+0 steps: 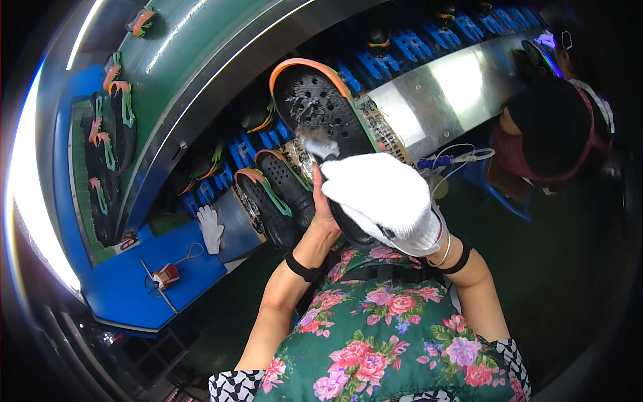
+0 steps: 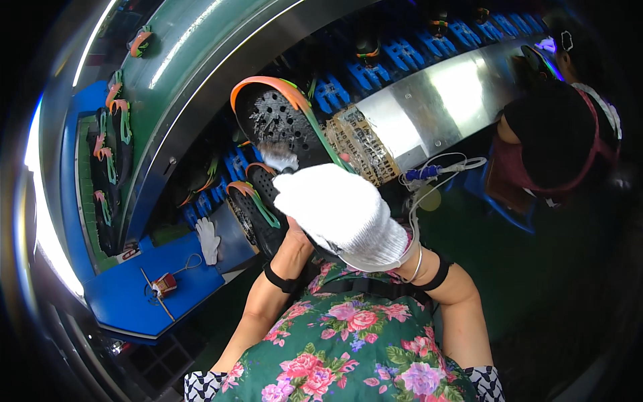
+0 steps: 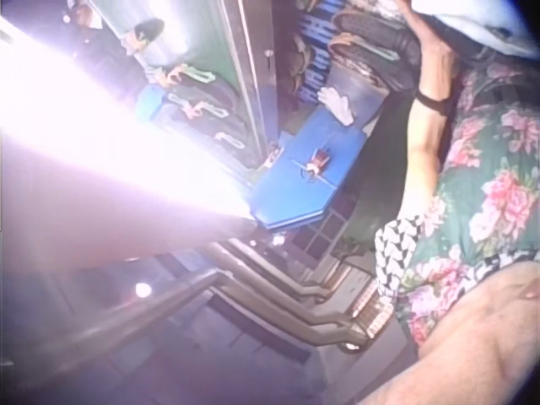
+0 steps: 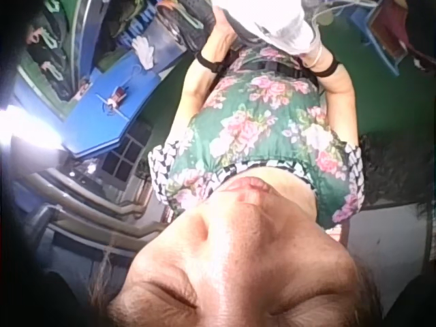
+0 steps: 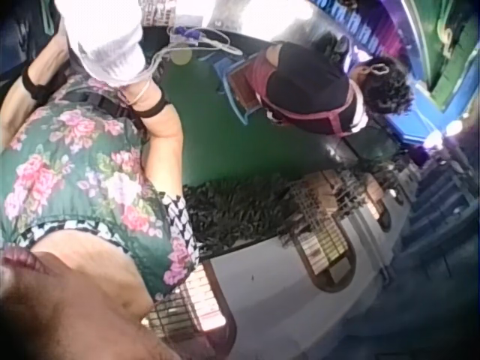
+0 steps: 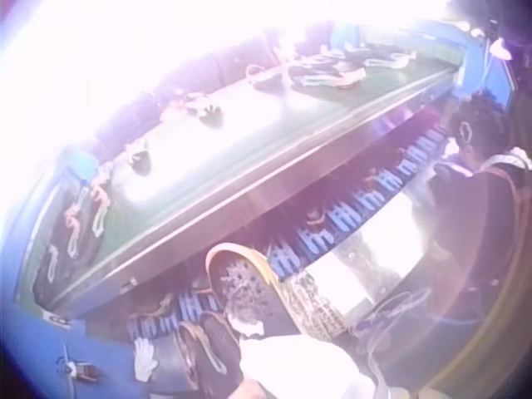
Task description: Applying glue to shoe soles using a brush on a manufacturing line.
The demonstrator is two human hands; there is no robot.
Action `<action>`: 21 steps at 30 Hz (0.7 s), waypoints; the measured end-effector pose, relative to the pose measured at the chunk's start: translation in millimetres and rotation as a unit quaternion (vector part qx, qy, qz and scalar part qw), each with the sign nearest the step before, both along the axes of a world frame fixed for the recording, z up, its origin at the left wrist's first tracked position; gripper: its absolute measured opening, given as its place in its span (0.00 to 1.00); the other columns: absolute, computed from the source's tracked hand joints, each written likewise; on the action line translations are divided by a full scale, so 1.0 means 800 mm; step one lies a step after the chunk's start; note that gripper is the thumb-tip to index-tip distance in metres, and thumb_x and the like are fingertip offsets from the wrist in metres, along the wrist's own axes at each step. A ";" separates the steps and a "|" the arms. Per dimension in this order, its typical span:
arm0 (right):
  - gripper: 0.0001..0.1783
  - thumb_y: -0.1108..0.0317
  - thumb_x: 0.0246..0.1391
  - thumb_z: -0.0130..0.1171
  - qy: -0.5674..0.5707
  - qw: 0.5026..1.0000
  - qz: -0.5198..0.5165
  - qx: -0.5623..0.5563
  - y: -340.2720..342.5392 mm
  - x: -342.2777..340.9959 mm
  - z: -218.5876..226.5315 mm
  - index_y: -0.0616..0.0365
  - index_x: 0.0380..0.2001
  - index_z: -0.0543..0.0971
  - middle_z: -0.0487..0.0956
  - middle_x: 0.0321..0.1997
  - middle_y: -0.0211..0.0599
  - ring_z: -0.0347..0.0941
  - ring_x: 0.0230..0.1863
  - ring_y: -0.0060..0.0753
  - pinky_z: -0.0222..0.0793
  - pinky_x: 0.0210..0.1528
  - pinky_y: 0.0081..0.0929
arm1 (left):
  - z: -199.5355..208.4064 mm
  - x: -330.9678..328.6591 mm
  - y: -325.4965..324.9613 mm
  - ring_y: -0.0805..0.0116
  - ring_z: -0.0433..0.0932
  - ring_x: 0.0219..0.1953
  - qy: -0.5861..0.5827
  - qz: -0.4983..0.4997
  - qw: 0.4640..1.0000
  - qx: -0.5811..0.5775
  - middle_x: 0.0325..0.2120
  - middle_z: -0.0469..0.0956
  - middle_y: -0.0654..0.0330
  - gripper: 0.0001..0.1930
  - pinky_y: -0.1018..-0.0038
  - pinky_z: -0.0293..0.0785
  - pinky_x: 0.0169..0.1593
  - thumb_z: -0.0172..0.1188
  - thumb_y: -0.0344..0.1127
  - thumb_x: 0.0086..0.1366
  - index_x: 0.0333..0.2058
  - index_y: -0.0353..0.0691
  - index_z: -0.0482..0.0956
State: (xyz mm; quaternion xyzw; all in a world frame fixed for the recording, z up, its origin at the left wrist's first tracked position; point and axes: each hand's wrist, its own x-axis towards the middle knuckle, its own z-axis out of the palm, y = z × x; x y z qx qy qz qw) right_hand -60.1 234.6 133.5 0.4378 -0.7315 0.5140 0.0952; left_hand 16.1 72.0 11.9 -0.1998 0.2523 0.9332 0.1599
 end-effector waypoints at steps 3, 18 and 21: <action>0.16 0.75 0.52 0.69 -0.132 0.985 0.058 -0.091 -0.004 -0.002 0.001 0.59 0.47 0.87 0.87 0.47 0.43 0.85 0.47 0.44 0.79 0.54 0.38 | -0.033 0.015 -0.013 0.47 0.71 0.67 -0.020 0.108 0.951 0.289 0.68 0.69 0.48 0.57 0.50 0.66 0.71 0.47 0.84 0.61 0.72 0.40 0.61; 0.16 0.79 0.54 0.65 -0.088 0.994 0.030 -0.050 -0.006 0.017 -0.017 0.58 0.46 0.88 0.88 0.48 0.41 0.84 0.49 0.43 0.78 0.57 0.38 | 0.042 -0.036 -0.008 0.30 0.72 0.63 0.063 0.132 0.966 0.211 0.67 0.68 0.45 0.57 0.32 0.72 0.61 0.44 0.87 0.59 0.74 0.48 0.58; 0.15 0.78 0.54 0.65 -0.088 0.993 0.075 -0.034 -0.006 0.021 -0.024 0.57 0.45 0.88 0.88 0.48 0.39 0.84 0.49 0.43 0.79 0.56 0.36 | 0.036 -0.037 -0.021 0.30 0.71 0.63 0.180 0.012 0.954 0.238 0.68 0.67 0.46 0.55 0.32 0.73 0.60 0.45 0.85 0.60 0.74 0.51 0.56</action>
